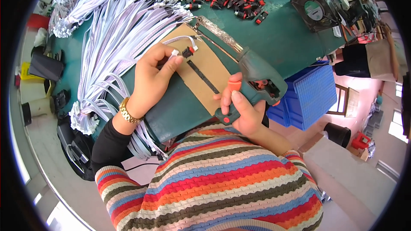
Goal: The person applies hot glue to electronic parts and wires with a hot glue gun to secure them onto a cardboard template.
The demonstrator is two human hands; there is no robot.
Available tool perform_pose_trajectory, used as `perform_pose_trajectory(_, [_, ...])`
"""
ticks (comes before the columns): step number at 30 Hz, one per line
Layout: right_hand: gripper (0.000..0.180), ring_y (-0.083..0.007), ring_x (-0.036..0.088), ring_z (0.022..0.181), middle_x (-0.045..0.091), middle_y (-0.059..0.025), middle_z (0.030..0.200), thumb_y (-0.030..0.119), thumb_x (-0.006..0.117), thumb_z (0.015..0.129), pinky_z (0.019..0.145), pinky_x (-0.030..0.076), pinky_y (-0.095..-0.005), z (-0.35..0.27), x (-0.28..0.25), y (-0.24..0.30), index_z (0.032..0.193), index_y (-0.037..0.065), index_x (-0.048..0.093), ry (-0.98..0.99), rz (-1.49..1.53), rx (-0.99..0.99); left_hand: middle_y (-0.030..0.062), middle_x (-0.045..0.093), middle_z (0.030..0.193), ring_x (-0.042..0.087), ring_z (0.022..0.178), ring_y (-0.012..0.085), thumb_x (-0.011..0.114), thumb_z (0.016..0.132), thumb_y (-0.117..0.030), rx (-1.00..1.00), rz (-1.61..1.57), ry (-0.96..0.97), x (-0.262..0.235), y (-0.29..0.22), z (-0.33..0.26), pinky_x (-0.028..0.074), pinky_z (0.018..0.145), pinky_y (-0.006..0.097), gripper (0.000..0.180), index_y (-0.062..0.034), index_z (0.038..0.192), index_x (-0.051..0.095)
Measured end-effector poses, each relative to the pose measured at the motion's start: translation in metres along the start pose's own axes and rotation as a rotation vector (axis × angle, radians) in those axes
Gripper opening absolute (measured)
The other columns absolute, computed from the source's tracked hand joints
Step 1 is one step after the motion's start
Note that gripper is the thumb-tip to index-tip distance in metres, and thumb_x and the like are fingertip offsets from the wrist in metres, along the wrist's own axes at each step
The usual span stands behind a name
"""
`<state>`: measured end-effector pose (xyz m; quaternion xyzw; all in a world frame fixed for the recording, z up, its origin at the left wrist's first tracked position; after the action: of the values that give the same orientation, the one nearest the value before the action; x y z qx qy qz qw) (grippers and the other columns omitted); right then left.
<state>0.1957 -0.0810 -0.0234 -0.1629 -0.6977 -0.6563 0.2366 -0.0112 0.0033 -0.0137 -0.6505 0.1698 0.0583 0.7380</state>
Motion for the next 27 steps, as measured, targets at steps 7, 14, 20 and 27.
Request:
perform_pose_trajectory(7, [0.051, -0.018, 0.06, 0.086, 0.059, -0.0149, 0.098, -0.005, 0.059, 0.082, 0.078, 0.049, -0.0312, 0.028, 0.024, 0.013, 0.126, 0.006, 0.036, 0.065, -0.129, -0.099, 0.0036, 0.057, 0.076, 0.053, 0.062, 0.0109, 0.071, 0.077, -0.005, 0.269, 0.029, 0.327, -0.016, -0.048, -0.011, 0.041, 0.054, 0.021, 0.011, -0.0015, 0.083, 0.062])
perform_pose_trajectory(14, [0.05, -0.0176, 0.06, 0.087, 0.059, -0.0139, 0.098, -0.006, 0.063, 0.08, 0.076, 0.05, -0.0294, 0.033, 0.025, 0.019, 0.124, 0.004, 0.039, 0.144, -0.224, -0.076, 0.0019, 0.057, 0.078, 0.054, 0.067, 0.0071, 0.072, 0.076, -0.006, 0.114, -0.054, 0.43, -0.023, -0.063, -0.011, 0.043, 0.057, 0.021, 0.015, -0.0004, 0.087, 0.063])
perform_pose_trajectory(20, [0.049, -0.0144, 0.06, 0.079, 0.059, -0.0114, 0.094, -0.005, 0.065, 0.077, 0.064, 0.049, -0.0245, 0.032, 0.023, 0.021, 0.12, 0.004, 0.043, 0.086, -0.236, -0.065, 0.0017, 0.059, 0.077, 0.053, 0.067, 0.0059, 0.068, 0.081, -0.006, -0.212, -0.059, 0.592, -0.029, -0.05, -0.008, 0.045, 0.061, 0.021, 0.015, 0.0044, 0.089, 0.061])
perform_pose_trajectory(27, [0.049, -0.0105, 0.057, 0.068, 0.059, -0.0106, 0.092, -0.005, 0.066, 0.076, 0.053, 0.046, -0.0215, 0.03, 0.017, 0.018, 0.119, 0.005, 0.044, 0.048, -0.244, -0.111, 0.0026, 0.062, 0.076, 0.053, 0.065, 0.0064, 0.062, 0.085, -0.006, -0.365, -0.218, 0.568, -0.022, -0.052, -0.009, 0.045, 0.06, 0.021, 0.014, 0.0061, 0.092, 0.062])
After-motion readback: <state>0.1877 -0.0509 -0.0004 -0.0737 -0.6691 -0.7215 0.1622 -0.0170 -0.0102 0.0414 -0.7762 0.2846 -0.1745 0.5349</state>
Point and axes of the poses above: each hand's wrist, its own z-axis towards the middle knuckle, its own x-axis out of the palm, y = z × x, the point moved 1 cm from there along z, towards the middle knuckle
